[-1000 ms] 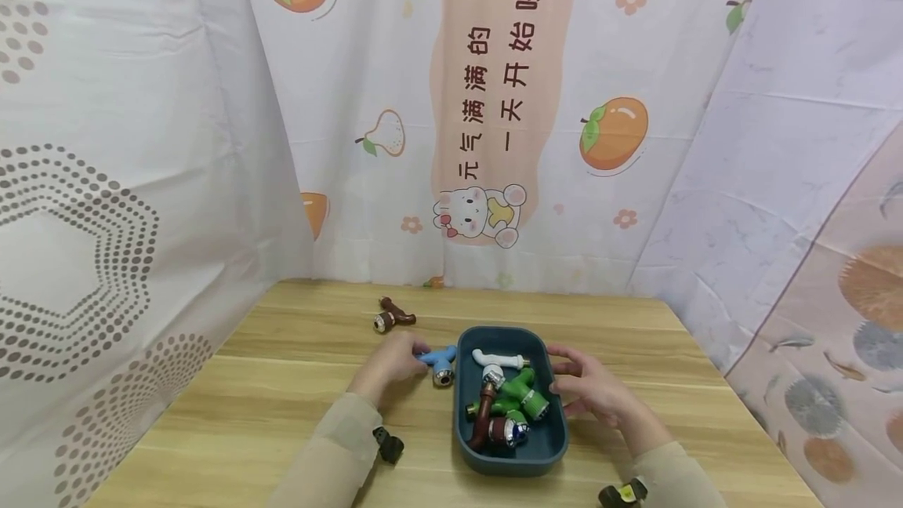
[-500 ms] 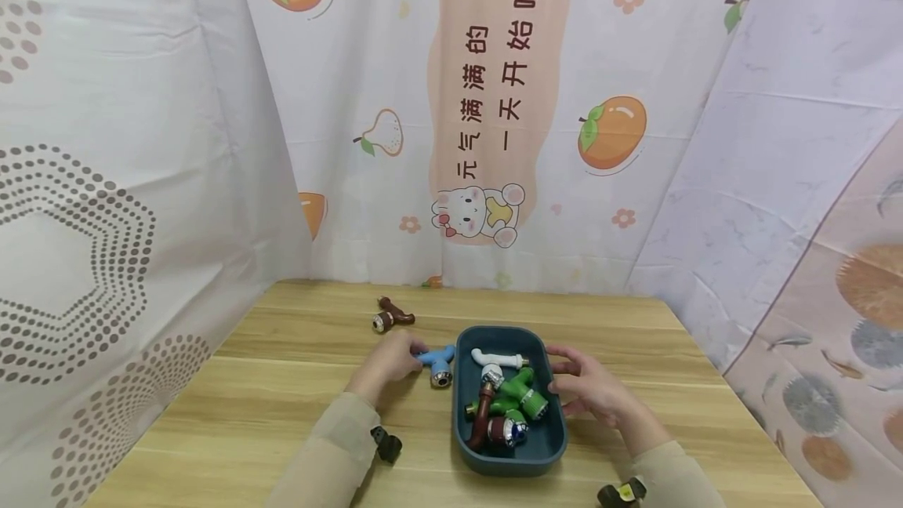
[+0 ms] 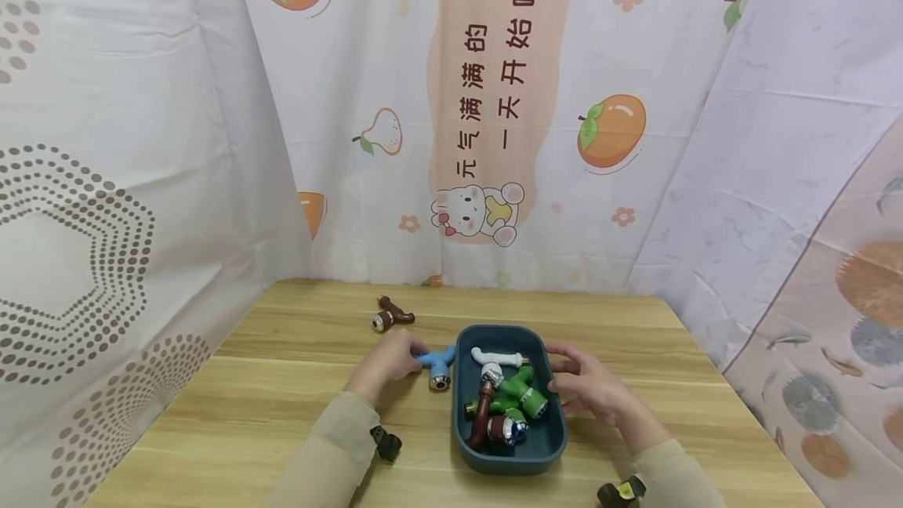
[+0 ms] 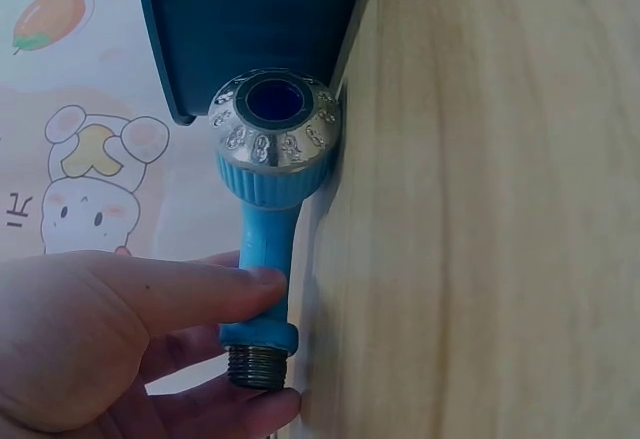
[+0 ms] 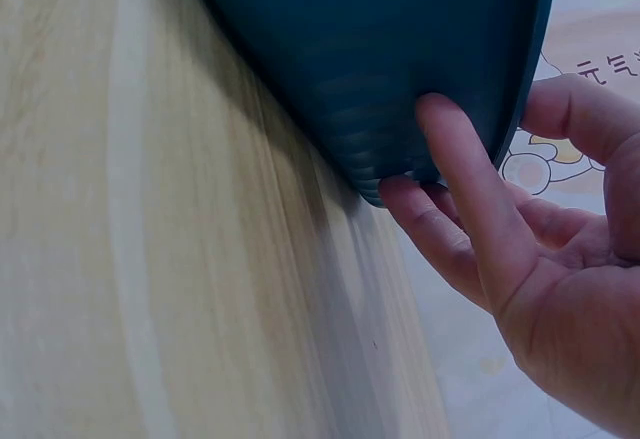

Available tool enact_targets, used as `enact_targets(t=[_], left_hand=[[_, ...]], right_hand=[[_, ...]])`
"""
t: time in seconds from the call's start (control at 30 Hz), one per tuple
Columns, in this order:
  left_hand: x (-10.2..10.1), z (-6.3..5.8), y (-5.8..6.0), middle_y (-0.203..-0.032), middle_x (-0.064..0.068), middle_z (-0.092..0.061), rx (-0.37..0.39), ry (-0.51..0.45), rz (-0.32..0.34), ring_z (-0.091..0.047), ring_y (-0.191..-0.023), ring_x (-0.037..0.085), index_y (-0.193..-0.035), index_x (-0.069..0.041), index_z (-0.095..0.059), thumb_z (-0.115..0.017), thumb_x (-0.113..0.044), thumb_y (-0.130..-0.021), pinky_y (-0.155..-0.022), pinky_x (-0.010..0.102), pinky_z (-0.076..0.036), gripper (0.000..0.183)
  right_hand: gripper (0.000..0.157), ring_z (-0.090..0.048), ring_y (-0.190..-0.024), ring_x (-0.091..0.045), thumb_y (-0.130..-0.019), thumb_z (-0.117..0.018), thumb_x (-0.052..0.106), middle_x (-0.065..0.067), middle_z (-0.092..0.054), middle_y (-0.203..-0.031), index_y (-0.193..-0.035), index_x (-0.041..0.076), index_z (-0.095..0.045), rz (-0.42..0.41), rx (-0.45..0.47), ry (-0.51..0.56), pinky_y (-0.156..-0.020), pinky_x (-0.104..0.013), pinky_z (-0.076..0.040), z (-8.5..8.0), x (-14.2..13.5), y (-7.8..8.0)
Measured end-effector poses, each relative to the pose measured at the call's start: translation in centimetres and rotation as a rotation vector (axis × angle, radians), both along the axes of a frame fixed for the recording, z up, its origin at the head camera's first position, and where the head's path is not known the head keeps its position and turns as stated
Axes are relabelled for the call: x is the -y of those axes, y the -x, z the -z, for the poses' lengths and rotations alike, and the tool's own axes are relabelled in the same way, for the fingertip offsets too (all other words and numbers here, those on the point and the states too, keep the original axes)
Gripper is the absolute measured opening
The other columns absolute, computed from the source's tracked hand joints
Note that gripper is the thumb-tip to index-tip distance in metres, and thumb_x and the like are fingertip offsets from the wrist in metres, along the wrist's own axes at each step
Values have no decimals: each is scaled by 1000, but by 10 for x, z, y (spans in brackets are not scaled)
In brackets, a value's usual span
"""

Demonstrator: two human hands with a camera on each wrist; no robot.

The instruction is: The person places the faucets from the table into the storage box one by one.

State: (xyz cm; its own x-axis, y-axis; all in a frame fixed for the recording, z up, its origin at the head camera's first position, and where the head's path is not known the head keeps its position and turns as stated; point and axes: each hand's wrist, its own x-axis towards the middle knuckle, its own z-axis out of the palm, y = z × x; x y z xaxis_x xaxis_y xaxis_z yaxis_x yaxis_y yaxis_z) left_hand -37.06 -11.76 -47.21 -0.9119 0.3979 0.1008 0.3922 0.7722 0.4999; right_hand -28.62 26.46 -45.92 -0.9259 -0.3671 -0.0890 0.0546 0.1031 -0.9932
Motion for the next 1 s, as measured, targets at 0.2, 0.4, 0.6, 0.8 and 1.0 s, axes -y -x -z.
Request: enact_targets(t=[0.2, 0.4, 0.6, 0.8, 1.0], left_hand=[[1, -4, -4, -97, 4, -75, -10, -11, 7, -69, -94, 22, -100, -7, -80, -82, -1, -82, -86, 44, -56, 20], [2, -8, -6, -94, 3, -74, -11, -18, -1, -68, -91, 21, -101, -6, -80, -83, -2, -81, -84, 43, -56, 21], [3, -10, -7, -91, 1, -73, -13, -31, -5, -66, -86, 18, -102, -7, -80, -81, -2, -82, -81, 43, -55, 21], [6, -12, -8, -90, -2, -72, -18, -38, -23, -64, -83, 13, -103, -10, -80, -79, -3, -85, -80, 40, -55, 20], [7, -17, -9, -89, 0, -74, -53, -52, -25, -65, -82, 14, -101, -11, -81, -80, -4, -85, -80, 41, -55, 18]], right_hand=[[77, -66, -107, -38, -91, -65, 0, -39, -40, -145, -157, 0, -26, 2, -5, -10, -77, -55, -59, -2, 1, -1], [77, -67, -105, -36, -91, -65, 0, -39, -41, -145, -157, 0, -26, -1, -14, -14, -75, -54, -59, -4, 1, -1], [77, -66, -106, -37, -92, -64, 0, -39, -39, -145, -158, -1, -24, -9, -18, -5, -75, -54, -59, -4, 1, -2], [76, -67, -106, -36, -93, -64, 0, -39, -40, -145, -158, 0, -24, -13, -13, -11, -76, -54, -59, -3, 0, -2], [76, -67, -105, -35, -93, -64, 0, -39, -40, -145, -158, -1, -24, -18, -27, -3, -74, -53, -60, -2, 0, -1]])
